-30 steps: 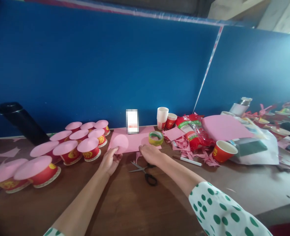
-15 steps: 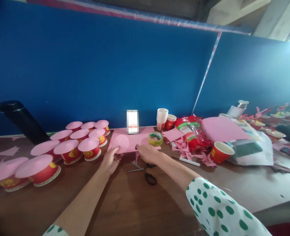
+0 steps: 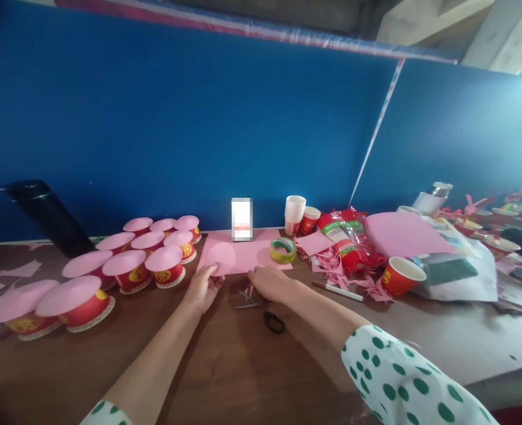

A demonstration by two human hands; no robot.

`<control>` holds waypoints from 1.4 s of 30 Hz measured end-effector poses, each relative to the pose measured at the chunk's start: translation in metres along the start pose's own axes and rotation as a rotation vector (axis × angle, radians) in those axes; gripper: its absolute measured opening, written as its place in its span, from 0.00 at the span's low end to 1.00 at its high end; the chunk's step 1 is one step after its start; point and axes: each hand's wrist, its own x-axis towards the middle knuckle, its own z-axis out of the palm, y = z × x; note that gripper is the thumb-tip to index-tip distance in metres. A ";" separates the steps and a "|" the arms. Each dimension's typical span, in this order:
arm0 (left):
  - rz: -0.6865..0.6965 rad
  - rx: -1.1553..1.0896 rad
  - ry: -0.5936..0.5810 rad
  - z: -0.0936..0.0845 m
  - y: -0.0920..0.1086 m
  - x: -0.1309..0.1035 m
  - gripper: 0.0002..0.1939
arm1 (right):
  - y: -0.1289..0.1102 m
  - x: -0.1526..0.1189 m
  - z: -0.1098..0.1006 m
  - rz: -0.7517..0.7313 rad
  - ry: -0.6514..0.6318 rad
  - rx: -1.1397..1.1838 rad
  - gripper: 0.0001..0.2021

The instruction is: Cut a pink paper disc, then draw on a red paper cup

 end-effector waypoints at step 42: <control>0.004 0.002 -0.033 -0.002 0.000 0.001 0.08 | -0.018 -0.009 -0.021 -0.189 -0.054 0.045 0.07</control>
